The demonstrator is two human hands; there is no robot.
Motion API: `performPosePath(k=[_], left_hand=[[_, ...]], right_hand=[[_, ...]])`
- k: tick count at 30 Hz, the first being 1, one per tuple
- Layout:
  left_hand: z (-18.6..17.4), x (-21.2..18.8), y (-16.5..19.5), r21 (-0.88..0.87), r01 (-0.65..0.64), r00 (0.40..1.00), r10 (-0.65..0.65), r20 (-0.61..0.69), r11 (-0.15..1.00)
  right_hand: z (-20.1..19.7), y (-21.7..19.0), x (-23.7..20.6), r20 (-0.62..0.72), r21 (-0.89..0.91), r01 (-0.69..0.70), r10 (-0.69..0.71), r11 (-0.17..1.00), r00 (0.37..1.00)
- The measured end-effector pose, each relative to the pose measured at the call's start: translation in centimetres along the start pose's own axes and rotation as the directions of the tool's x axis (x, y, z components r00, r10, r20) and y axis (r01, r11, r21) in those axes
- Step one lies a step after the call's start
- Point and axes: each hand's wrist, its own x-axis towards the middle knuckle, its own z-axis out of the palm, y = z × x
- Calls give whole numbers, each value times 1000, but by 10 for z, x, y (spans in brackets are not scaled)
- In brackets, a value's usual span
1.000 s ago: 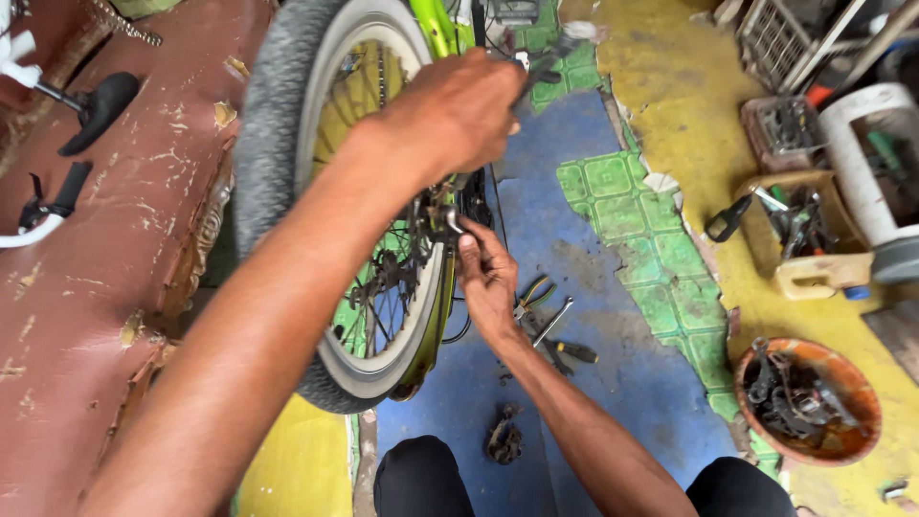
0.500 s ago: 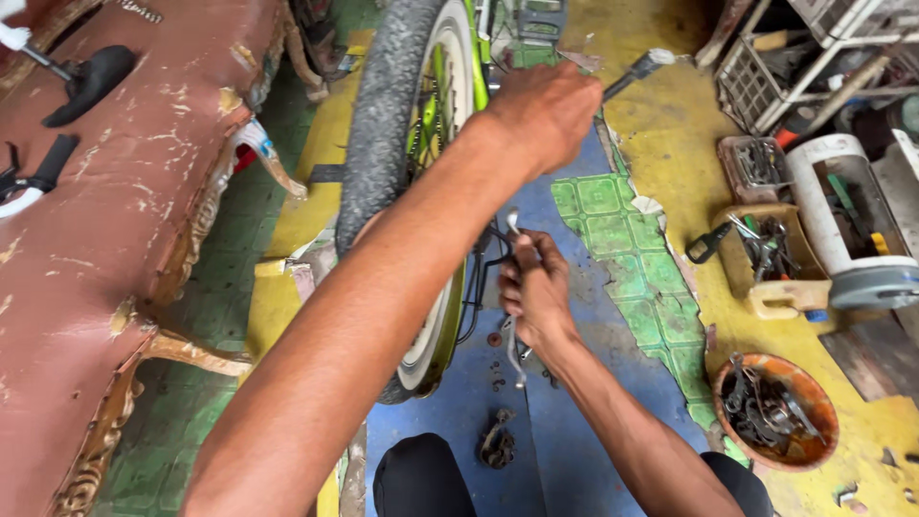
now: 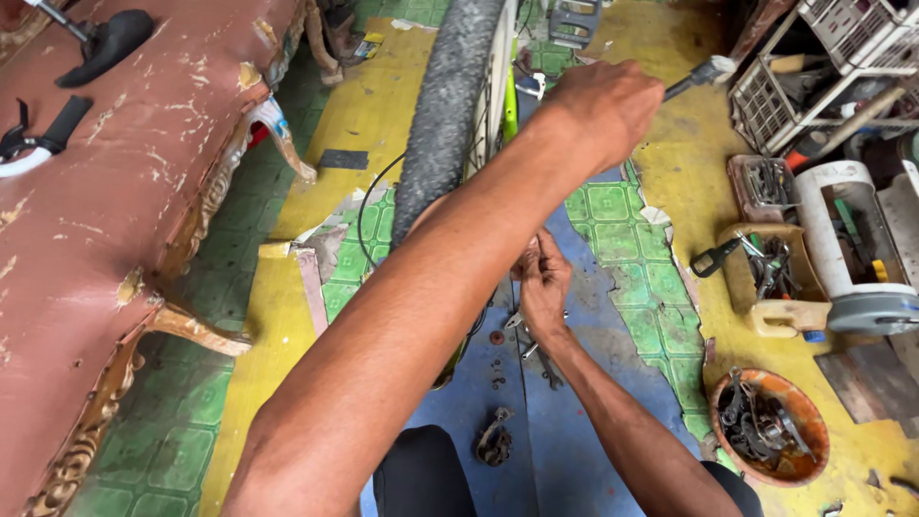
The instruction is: The person adjusts the rear derailleur and chain on a bicycle using a screwdriver and pliers. They rotate the wheel to test the chain movement and make fine adjustments to the derailleur mechanism.
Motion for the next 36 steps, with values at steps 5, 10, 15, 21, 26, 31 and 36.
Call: performPosePath(k=[5, 10, 15, 21, 26, 31, 36], left_hand=[[2, 1, 0, 14, 39, 996, -40, 81, 999], [5, 1, -2, 22, 9, 999, -7, -49, 1000], [-1, -1, 0, 25, 36, 998, -37, 48, 999], [-2, -4, 0, 20, 24, 1000, -24, -19, 1000], [0, -2, 2, 40, 32, 999, -34, 41, 999], [-1, -3, 1, 50, 32, 999, -34, 35, 998], [-3, -5, 0, 8, 37, 998, -37, 52, 999]], right_hand=[[10, -20, 0, -62, -1, -176, 175, 984, 982], [4, -71, 25, 17, 213, -667, 680, 714, 733], [20, -80, 15, -81, 193, -588, 610, 785, 788], [17, -60, -1, -125, 80, -450, 456, 890, 881], [15, -37, -2, -25, -33, -239, 238, 970, 971], [17, -35, -4, 3, -88, -206, 207, 975, 978], [11, -54, 14, -53, 73, -556, 560, 828, 827]])
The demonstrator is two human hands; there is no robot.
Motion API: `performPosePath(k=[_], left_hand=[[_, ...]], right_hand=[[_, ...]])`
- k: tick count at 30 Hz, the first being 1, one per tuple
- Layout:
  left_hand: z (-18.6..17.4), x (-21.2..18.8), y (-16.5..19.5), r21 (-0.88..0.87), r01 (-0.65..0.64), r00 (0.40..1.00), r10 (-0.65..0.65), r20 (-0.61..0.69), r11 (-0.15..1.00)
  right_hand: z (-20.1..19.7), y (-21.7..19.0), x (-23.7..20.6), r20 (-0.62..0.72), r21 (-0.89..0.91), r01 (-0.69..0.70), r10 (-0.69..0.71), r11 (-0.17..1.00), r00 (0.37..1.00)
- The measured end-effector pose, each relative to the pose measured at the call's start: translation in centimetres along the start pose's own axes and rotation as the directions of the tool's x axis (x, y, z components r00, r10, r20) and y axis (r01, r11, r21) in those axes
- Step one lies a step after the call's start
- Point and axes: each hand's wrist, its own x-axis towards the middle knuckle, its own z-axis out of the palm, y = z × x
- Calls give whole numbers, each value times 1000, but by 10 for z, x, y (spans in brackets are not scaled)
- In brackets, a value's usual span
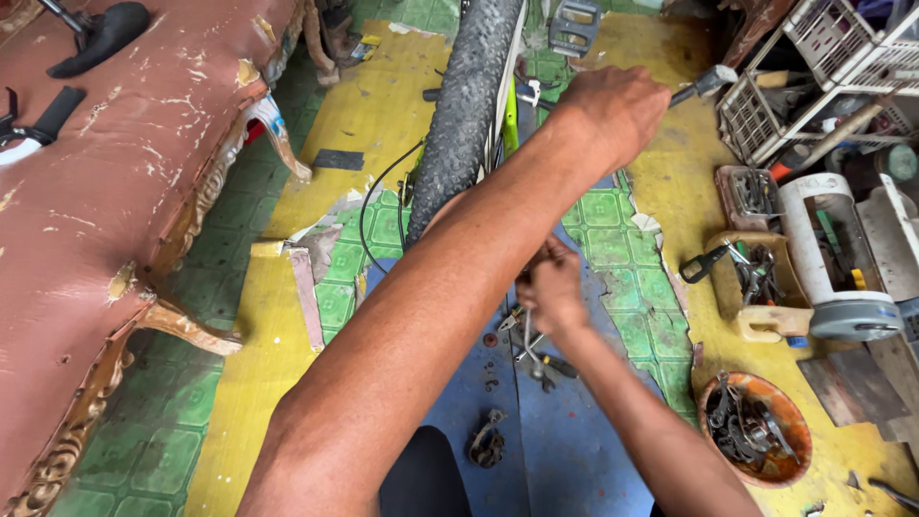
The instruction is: The person adjusts the rear derailleur and chain on a bicycle using a screwdriver and pliers. They rotate the wheel to test the chain movement and make fine adjustments to the derailleur mechanism.
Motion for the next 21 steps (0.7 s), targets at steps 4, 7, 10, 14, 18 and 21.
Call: performPosePath(k=[4, 7, 10, 14, 18, 21], left_hand=[[0, 2, 1, 14, 3, 1000, -3, -25, 1000], [2, 3, 0, 13, -8, 999, 9, -34, 1000], [5, 5, -2, 3, -12, 998, 13, -64, 1000], [8, 4, -4, 0, -48, 995, 47, -93, 999], [-2, 6, 0, 14, -64, 998, 64, 8, 998], [-19, 5, 3, -8, 3, 995, -2, 98, 1000]], right_hand=[[-8, -26, 6, 48, 118, -242, 238, 963, 970], [1, -27, -2, 20, 90, -168, 167, 982, 986], [6, -22, -17, -66, 61, -89, 93, 994, 994], [-16, -12, -27, -124, 46, -48, 53, 998, 991], [-57, 29, -27, -174, -181, 25, -57, 983, 983], [-91, 70, -32, -143, -440, 10, -81, 898, 986]])
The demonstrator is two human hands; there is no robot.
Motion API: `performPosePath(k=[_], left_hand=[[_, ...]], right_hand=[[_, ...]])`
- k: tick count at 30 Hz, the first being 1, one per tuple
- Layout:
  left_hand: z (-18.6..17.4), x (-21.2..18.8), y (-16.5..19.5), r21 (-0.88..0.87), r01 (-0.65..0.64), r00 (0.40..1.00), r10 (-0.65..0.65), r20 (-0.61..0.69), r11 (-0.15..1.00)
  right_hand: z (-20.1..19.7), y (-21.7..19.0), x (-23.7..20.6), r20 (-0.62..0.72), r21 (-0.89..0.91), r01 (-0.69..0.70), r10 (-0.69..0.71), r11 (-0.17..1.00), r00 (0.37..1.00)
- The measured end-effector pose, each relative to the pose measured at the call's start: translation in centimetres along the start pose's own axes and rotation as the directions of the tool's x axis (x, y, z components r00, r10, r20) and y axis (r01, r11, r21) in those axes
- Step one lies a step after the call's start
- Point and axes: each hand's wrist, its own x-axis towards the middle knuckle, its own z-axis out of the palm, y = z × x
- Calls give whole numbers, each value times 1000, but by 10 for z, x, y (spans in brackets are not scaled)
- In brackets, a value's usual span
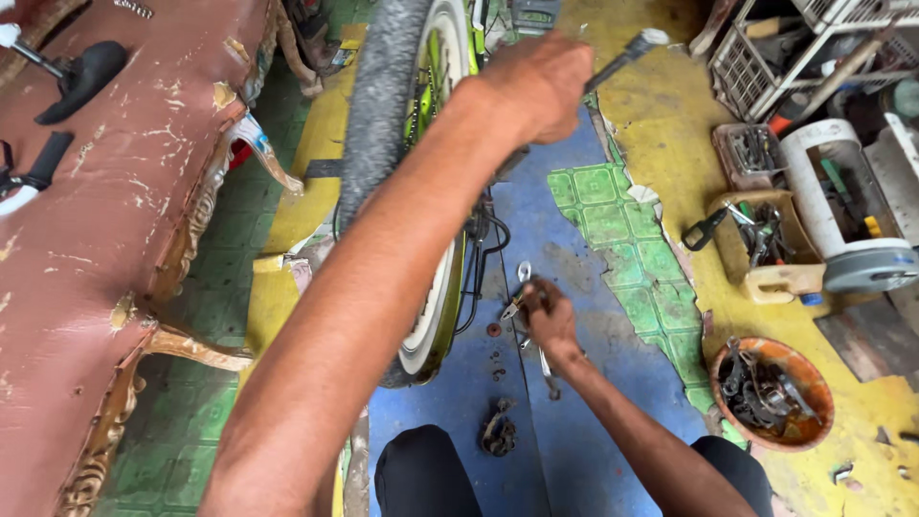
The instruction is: The person adjusts the rear derailleur and chain on a bicycle using a screwdriver and pliers. They rotate the wheel to test the chain movement and make fine adjustments to the derailleur mechanism.
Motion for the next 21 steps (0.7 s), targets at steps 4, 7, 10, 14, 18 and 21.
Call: performPosePath(k=[4, 7, 10, 14, 18, 21], left_hand=[[-17, -12, 16, 45, -37, 999, 37, 12, 998], [-35, -18, 29, -33, -37, 993, 40, 109, 999], [-52, -25, 45, -136, -18, 948, 60, 313, 991], [-56, -44, 68, -53, -111, 904, 123, 411, 992], [-54, -43, 85, 27, -265, 853, 221, 472, 964], [-58, -38, 86, -88, -135, 883, 161, 441, 987]], right_hand=[[-18, 44, -9, -64, -335, 114, -143, 935, 988], [-33, 65, -25, -68, -370, -133, 116, 919, 991], [-51, 74, -38, -115, -321, -373, 355, 871, 928], [-75, 80, -46, -148, -292, -395, 367, 871, 918], [-97, 91, -41, -174, -370, -385, 344, 846, 923], [-106, 104, -35, -243, -434, -427, 353, 794, 904]])
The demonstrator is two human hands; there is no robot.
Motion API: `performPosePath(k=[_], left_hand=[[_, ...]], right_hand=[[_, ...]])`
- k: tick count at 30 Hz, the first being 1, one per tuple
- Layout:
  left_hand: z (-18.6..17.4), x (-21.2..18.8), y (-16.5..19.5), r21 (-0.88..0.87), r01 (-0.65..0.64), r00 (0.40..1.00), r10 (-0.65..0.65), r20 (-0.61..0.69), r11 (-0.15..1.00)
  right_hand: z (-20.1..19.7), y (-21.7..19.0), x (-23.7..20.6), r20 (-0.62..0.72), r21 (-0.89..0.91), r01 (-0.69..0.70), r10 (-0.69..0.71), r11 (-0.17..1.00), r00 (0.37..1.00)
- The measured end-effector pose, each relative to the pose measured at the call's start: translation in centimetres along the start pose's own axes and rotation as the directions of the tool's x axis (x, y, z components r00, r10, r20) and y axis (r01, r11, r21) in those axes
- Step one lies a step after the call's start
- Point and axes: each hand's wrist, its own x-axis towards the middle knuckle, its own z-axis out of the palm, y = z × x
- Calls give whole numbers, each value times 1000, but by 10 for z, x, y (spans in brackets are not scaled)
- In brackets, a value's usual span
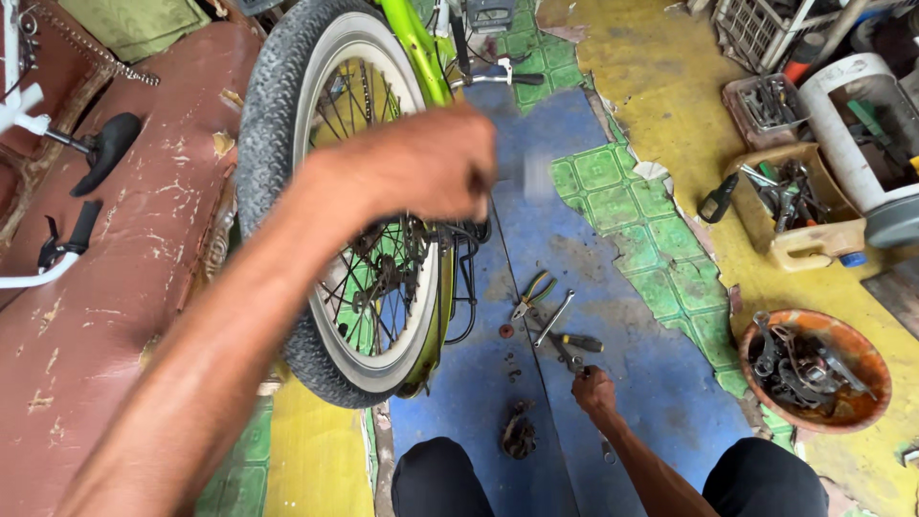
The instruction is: The person adjusts the rear derailleur and chain on a bicycle using a screwdriver and pliers. They rotate the wheel to test the chain movement and make fine adjustments to the derailleur mechanism.
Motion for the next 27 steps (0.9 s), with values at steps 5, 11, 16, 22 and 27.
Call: performPosePath(k=[5, 11, 16, 22, 27], left_hand=[[-16, 22, -15, 137, 247, 965, -230, -129, 959], [-9, 50, -36, 185, 166, 961, -116, -250, 969], [6, 53, -55, 278, 95, 917, 25, -399, 956], [16, 46, -52, 197, 215, 908, -122, -401, 956], [20, 34, -55, 157, 181, 887, -92, -452, 971]], right_hand=[[4, -1, 16, -80, 192, 113, -99, 975, 992], [-4, -66, 0, -233, 347, 592, -545, 727, 805], [-46, -136, -36, -285, 226, 945, -911, 237, 297], [-59, -192, -37, -115, 47, 984, -977, 174, 178], [-39, -217, -32, -171, 71, 951, -936, 300, 308]])
